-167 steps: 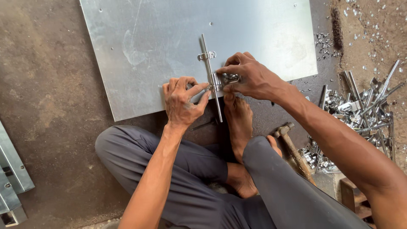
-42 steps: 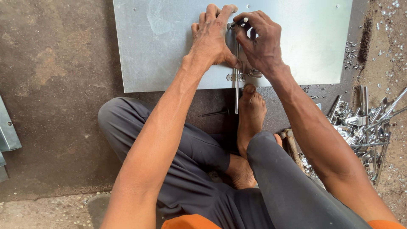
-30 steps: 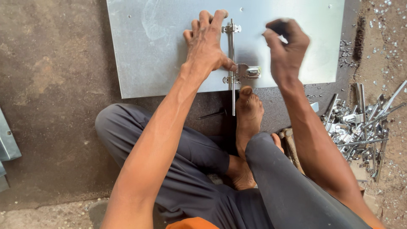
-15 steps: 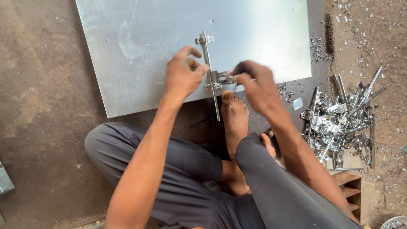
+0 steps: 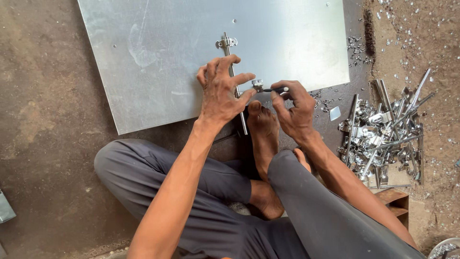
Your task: The person attaches metal latch hardware and support strips to rectangular metal panels using a hammer and rivets, eventually stacking the completed panels.
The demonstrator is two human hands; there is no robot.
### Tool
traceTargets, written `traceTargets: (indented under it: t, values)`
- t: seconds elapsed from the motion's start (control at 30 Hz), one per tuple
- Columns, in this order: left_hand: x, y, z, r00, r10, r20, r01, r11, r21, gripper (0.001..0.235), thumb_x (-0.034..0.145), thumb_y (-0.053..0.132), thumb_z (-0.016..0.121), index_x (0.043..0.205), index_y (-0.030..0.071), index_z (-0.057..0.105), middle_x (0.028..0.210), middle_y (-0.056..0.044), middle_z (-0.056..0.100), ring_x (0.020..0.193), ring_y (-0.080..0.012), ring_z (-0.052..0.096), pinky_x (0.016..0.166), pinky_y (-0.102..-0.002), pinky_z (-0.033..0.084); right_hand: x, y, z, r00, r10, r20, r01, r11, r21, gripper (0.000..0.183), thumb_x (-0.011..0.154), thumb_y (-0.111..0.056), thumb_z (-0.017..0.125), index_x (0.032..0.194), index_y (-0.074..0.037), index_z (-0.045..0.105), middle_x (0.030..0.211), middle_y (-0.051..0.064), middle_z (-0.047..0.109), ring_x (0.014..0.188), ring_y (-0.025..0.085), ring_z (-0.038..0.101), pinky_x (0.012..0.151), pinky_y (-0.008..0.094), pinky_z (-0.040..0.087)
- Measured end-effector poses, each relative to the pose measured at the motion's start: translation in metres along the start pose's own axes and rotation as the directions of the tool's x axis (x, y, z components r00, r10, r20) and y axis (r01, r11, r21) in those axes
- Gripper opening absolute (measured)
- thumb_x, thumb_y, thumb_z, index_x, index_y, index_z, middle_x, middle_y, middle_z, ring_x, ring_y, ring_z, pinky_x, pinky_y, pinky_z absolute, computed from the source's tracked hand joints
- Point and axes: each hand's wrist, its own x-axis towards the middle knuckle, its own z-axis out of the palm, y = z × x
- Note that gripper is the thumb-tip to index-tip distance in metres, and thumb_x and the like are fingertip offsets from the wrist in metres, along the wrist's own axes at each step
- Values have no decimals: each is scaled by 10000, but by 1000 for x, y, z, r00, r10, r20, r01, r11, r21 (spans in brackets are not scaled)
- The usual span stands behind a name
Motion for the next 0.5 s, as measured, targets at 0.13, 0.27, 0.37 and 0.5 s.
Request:
traceTargets:
  t: [0.13, 0.27, 0.37, 0.5]
  values:
    - [0, -2, 9, 1000, -8, -2, 8, 999, 52, 293, 722, 392, 908, 997, 328, 832, 1356, -5, 541, 1310, -285, 365, 1119, -566, 170, 1, -2, 4, 998, -10, 59, 14, 997, -73, 188, 1015, -52, 687, 1192, -8, 642, 1104, 128, 685, 831, 169, 718, 684, 282, 612]
    - [1, -2, 10, 1000, -28, -14, 29, 999, 45, 256, 709, 392, 912, 945, 325, 839, 1331, 2, 542, 1309, -291, 368, 1125, -586, 155, 2, -9, 4, 996, -10, 85, 17, 997, -81, 202, 1003, -61, 700, 1195, -27, 651, 1144, 116, 679, 800, 161, 703, 634, 283, 587]
    - [2, -2, 10, 999, -41, -10, 41, 999, 19, 229, 700, 384, 910, 910, 325, 838, 1312, 12, 549, 1317, -288, 369, 1122, -587, 151, 4, -9, 2, 995, -7, 103, 17, 994, -104, 200, 1001, -70, 702, 1192, -30, 661, 1136, 114, 679, 790, 157, 697, 621, 281, 577]
    - [2, -2, 10, 999, -46, -16, 46, 999, 21, 236, 691, 390, 909, 905, 323, 834, 1307, 10, 551, 1324, -289, 367, 1133, -590, 148, 6, 0, 3, 997, -42, 64, 48, 995, -86, 151, 1046, -94, 692, 1186, -43, 668, 1097, 95, 693, 770, 133, 705, 616, 245, 603]
